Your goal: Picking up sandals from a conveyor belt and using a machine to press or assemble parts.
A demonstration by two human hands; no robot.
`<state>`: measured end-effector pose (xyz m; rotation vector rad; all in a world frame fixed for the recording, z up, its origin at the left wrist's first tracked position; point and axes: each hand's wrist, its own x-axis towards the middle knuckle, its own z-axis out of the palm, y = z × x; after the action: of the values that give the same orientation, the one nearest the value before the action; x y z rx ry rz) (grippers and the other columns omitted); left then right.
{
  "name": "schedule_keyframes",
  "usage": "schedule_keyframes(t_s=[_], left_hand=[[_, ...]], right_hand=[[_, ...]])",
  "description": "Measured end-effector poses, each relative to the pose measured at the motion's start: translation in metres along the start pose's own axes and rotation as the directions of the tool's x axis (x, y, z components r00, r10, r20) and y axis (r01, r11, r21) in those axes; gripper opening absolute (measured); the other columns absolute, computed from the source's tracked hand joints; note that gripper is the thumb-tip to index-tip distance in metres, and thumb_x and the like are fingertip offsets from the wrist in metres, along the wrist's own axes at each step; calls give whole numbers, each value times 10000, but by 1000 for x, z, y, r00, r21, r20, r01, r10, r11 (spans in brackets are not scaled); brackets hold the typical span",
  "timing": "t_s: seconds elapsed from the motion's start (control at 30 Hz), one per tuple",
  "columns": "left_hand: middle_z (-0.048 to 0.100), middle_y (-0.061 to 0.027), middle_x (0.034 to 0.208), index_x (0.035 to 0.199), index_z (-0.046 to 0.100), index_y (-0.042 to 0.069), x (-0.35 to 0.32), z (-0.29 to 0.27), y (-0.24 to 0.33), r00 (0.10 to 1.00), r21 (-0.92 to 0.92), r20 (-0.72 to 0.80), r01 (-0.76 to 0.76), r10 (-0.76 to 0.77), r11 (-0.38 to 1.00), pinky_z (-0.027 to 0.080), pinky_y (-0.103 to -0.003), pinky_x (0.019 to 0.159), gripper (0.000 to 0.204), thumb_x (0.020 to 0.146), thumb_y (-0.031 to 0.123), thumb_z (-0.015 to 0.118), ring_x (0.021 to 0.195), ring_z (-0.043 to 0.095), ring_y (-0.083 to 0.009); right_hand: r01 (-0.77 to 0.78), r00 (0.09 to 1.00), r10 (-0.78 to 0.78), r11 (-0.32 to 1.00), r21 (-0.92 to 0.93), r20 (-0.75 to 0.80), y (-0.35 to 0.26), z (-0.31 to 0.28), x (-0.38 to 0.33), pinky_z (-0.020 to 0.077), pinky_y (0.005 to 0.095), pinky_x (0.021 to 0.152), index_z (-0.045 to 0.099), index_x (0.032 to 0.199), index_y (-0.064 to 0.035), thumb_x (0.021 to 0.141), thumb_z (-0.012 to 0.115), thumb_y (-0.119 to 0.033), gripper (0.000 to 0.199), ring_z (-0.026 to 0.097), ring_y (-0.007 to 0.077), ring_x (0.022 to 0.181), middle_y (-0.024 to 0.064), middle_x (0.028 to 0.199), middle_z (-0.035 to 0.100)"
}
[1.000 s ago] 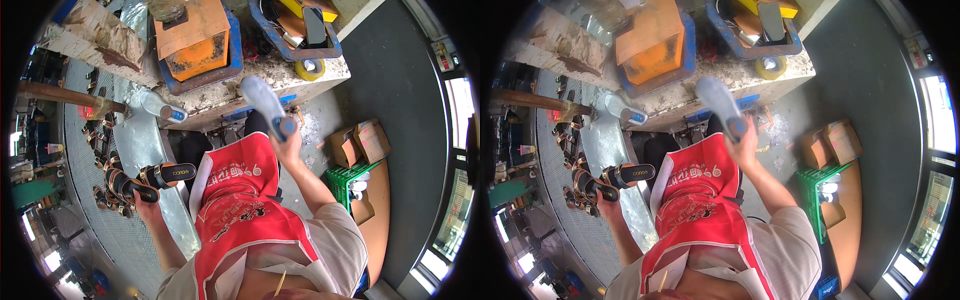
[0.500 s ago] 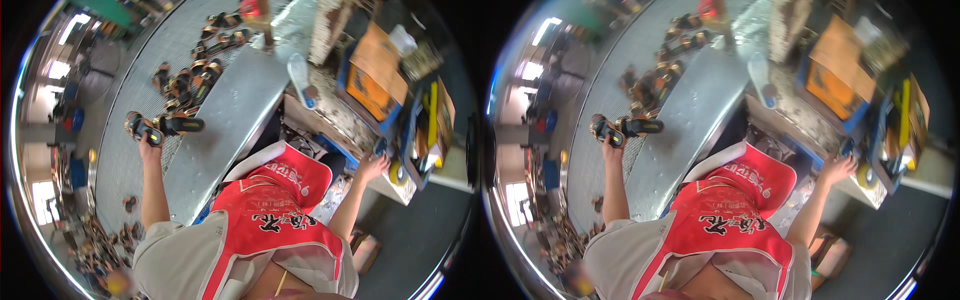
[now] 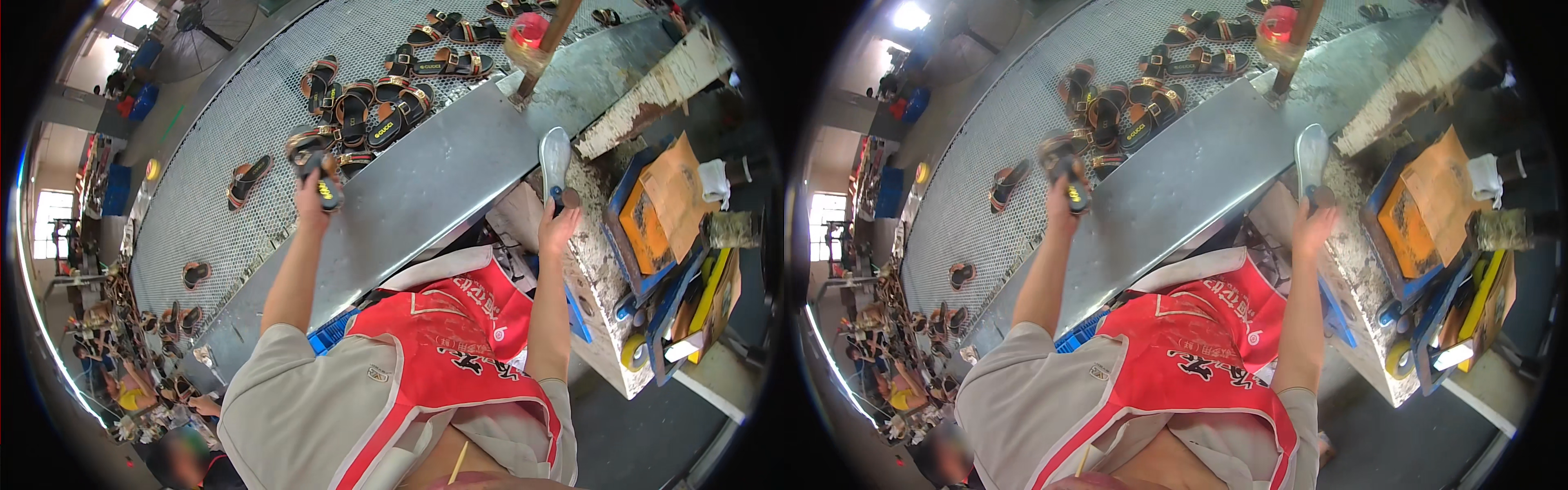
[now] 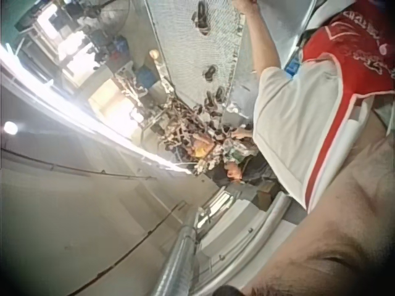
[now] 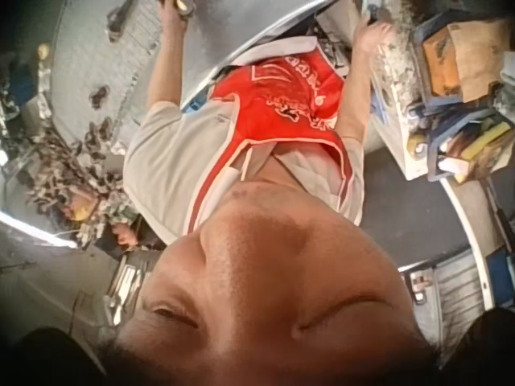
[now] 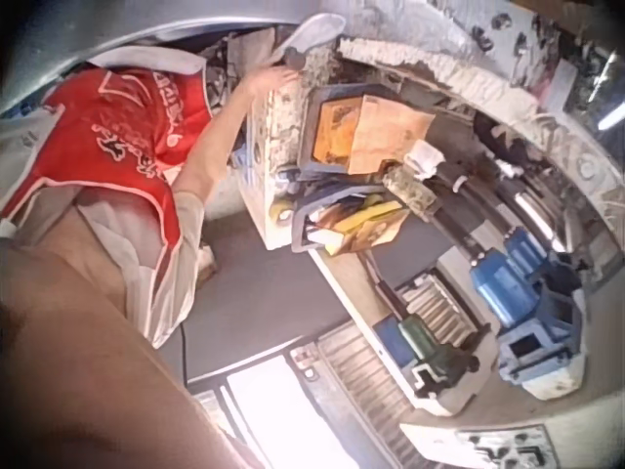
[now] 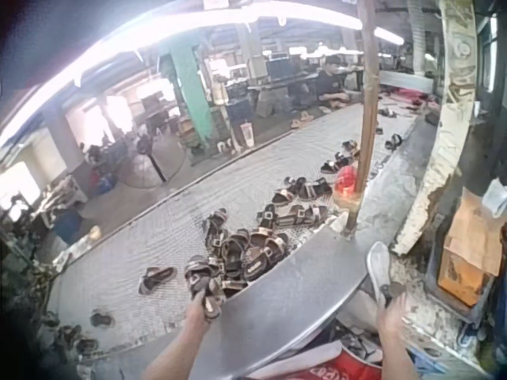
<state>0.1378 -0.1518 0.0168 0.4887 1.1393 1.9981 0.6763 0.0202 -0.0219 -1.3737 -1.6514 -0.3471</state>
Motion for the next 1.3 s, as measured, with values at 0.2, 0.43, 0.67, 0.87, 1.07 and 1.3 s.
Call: schedule_keyframes(t_s=[0.2, 0.43, 0.67, 0.87, 1.07, 1.3], left_hand=[[702, -148, 1095, 1381, 526, 80, -36, 103, -52, 967, -198, 235, 145, -97, 969, 630, -398, 733, 600, 1090, 595, 427, 863, 725, -264], [695, -156, 1187, 1413, 541, 62, -41, 201, -81, 943, -178, 255, 265, -216, 948, 620, -432, 837, 727, 1109, 645, 231, 1004, 718, -287], [592, -162, 1449, 1534, 447, 38, -130, 265, -100, 728, -190, 596, 539, -340, 821, 487, -505, 1115, 716, 1120, 600, 288, 1303, 606, -335], [581, -116, 1471, 1539, 439, 73, -180, 275, -110, 531, -85, 783, 606, -323, 791, 448, -484, 1150, 702, 1111, 612, 300, 1309, 593, -290], [605, -102, 1444, 1513, 471, 86, -181, 263, -107, 506, -81, 816, 578, -279, 812, 496, -460, 1123, 644, 1110, 578, 376, 1322, 593, -261], [598, -81, 1465, 1520, 496, 64, -177, 251, -130, 423, 28, 871, 466, -250, 884, 450, -409, 1142, 552, 1134, 456, 453, 1323, 574, -210]], right_hand=[[-5, 997, -1, 997, -80, -72, -2, -1, 4, 443, 544, 1067, 612, 1250, 87, 974, 724, -258, 455, 558, 541, 1155, 321, 1198, 635], [-491, 871, 322, 550, 675, 372, -149, -143, -27, 485, 361, 960, 600, 1194, 37, 987, 662, -88, 249, 604, 193, 1063, 114, 1120, 655], [-320, 946, 234, 573, 755, 223, -165, -140, -52, 496, 372, 974, 665, 1151, -6, 951, 706, -81, 217, 641, 252, 1082, 126, 1122, 683], [-223, 966, 246, 659, 719, 74, -156, -132, -23, 500, 406, 962, 624, 1188, 12, 903, 765, -119, 344, 636, 334, 1084, 184, 1185, 647], [-119, 992, 122, 878, 464, 24, -168, -130, -37, 490, 447, 1002, 545, 1272, 34, 679, 948, -186, 750, 591, 381, 1182, 218, 1276, 575], [-173, 968, 242, 839, 516, -70, -160, -129, -56, 476, 422, 1059, 551, 1212, 35, 712, 896, -5, 609, 615, 301, 1181, 180, 1270, 605]])
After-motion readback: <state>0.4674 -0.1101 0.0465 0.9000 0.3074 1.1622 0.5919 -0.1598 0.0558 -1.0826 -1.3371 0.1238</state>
